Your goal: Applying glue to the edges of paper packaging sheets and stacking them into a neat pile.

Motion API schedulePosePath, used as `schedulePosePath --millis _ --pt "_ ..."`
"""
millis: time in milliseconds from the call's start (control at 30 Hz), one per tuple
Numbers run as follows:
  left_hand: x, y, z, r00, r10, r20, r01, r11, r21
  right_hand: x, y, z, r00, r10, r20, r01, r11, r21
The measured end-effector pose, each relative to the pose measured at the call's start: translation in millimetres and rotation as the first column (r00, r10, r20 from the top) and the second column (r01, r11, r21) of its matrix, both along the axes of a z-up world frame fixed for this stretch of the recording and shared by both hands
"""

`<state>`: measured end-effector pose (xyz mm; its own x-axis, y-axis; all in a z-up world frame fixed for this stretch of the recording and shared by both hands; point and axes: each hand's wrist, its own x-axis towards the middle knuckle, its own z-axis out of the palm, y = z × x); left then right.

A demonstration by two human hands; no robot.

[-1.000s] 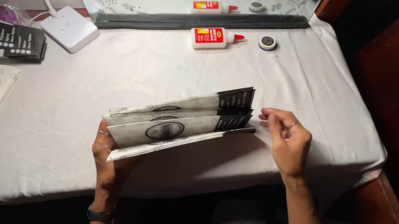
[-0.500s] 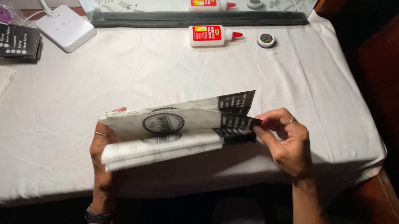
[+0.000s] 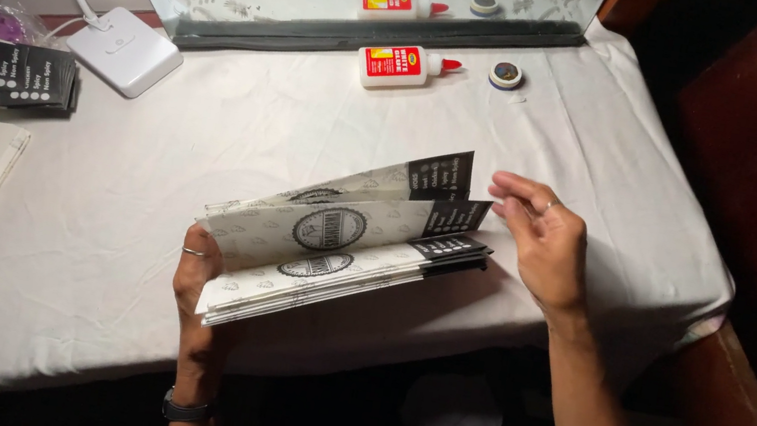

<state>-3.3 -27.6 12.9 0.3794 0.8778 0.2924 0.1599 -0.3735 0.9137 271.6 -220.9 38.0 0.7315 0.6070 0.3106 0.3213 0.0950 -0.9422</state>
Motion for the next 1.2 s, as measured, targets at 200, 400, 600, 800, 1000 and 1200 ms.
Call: schedulePosePath --millis 200,400,600,800,1000,1200 --pt "-9.4 -4.8 -10.2 1.000 -0.006 -0.020 0.007 0.999 0.045 23.8 25.7 -5.8 0.977 0.014 0.211 -0.005 0.999 -0.043" --pt "-15.4 -3.4 -19.9 0.999 -0.035 0.033 0.034 0.999 0.037 20.0 6.8 2.9 0.980 0.179 0.085 -0.174 0.983 -0.062" --pt "-1.8 17.8 -19.4 0.992 -0.093 0.084 0.091 0.995 0.032 13.0 9.9 14.6 0.987 0.127 0.095 -0.131 0.991 0.037" --pt "2.6 34.5 -20.8 0.982 -0.130 0.138 0.127 0.991 0.032 22.7 -1.2 3.8 0.968 0.209 0.140 -0.168 0.952 -0.257" --pt "-3.0 32.2 -35.2 0.963 -0.187 0.193 0.184 0.982 0.032 -0.4 -4.6 -28.7 0.943 0.278 -0.182 -0.265 0.960 0.091" --pt "-7.0 32.6 -37.1 0.938 -0.251 0.240 0.251 0.967 0.031 -7.4 1.9 -22.6 0.924 0.373 -0.085 -0.356 0.921 0.160"
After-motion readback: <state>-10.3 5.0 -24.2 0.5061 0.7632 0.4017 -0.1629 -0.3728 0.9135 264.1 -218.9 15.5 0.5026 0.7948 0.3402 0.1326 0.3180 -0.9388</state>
